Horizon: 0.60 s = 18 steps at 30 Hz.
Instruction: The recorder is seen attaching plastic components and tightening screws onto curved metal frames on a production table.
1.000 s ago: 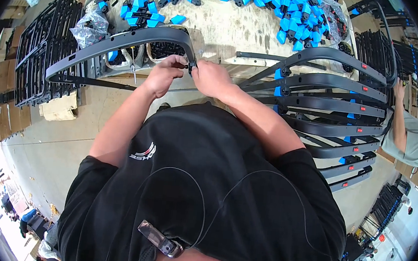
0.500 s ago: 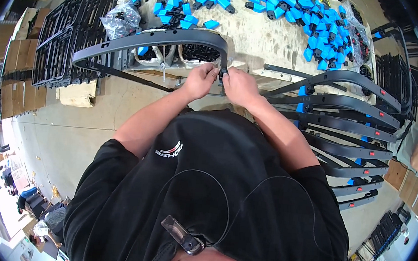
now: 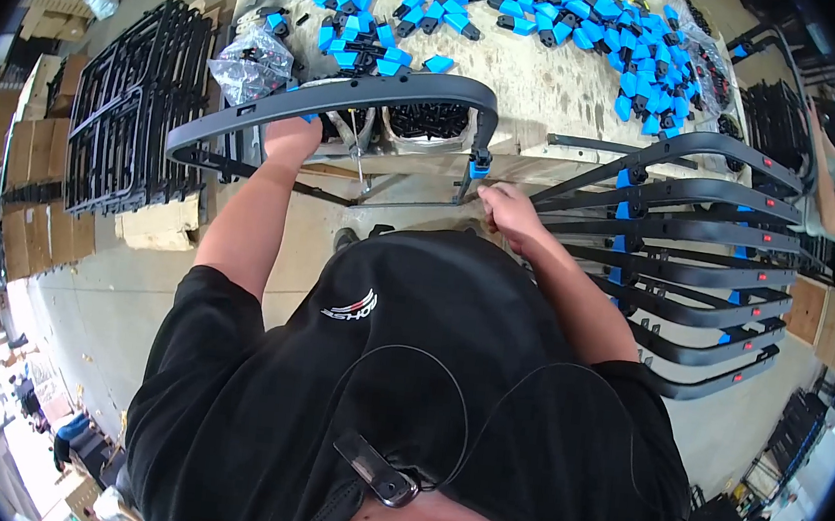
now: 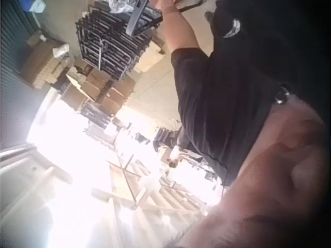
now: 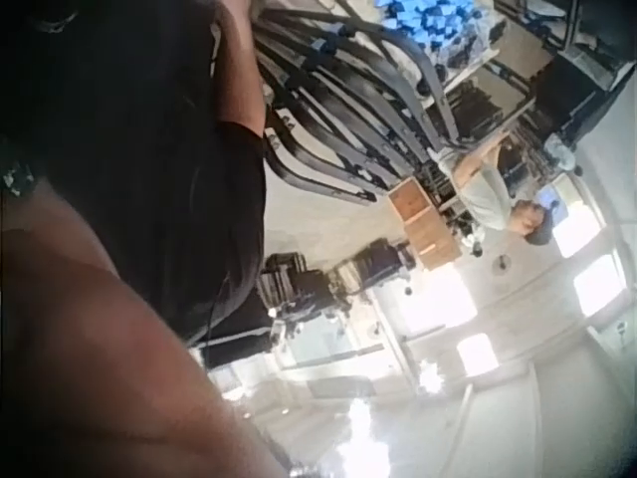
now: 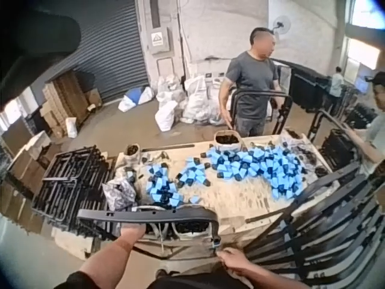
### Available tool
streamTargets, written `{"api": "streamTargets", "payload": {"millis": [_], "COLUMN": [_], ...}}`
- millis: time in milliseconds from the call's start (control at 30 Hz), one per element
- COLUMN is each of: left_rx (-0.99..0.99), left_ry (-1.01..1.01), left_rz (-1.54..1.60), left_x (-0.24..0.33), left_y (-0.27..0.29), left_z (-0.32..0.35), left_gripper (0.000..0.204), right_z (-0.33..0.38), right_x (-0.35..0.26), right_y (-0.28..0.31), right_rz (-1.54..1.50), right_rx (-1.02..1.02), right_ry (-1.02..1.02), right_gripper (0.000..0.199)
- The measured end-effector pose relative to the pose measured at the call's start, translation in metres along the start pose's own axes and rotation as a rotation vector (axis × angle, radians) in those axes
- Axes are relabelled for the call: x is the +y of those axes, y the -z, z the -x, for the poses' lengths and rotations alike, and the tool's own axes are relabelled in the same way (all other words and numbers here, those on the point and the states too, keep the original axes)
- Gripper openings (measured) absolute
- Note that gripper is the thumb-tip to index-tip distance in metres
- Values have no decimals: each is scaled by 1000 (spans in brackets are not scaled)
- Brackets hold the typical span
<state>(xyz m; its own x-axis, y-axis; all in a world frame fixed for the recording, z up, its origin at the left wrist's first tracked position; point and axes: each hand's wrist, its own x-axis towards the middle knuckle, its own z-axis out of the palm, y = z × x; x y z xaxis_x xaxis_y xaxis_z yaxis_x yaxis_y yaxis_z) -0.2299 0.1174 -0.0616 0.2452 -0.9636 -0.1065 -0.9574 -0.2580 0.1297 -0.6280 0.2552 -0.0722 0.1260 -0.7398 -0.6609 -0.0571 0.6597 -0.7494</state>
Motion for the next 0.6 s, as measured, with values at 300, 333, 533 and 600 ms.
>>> {"api": "streamTargets", "payload": {"millis": [300,333,533,600], "left_rx": [93,43,128,125], "left_ry": [-366,-455,-1217,-1362], "left_rz": [521,558,626,593], "left_x": [-48,-58,-113,-137], "left_y": [30,47,90,100], "left_z": [30,44,73,74], "left_gripper": [42,40,33,36], "right_z": [19,20,8,5], "right_x": [-3,-7,-67,-67], "right_y": [-150,-177,-320,-343], "right_rz": [-129,-196,-723,-756], "right_rx": [89,38,-380,-415], "right_ry": [-31,-44,-13,-1], "right_gripper": [30,30,41,44]}}
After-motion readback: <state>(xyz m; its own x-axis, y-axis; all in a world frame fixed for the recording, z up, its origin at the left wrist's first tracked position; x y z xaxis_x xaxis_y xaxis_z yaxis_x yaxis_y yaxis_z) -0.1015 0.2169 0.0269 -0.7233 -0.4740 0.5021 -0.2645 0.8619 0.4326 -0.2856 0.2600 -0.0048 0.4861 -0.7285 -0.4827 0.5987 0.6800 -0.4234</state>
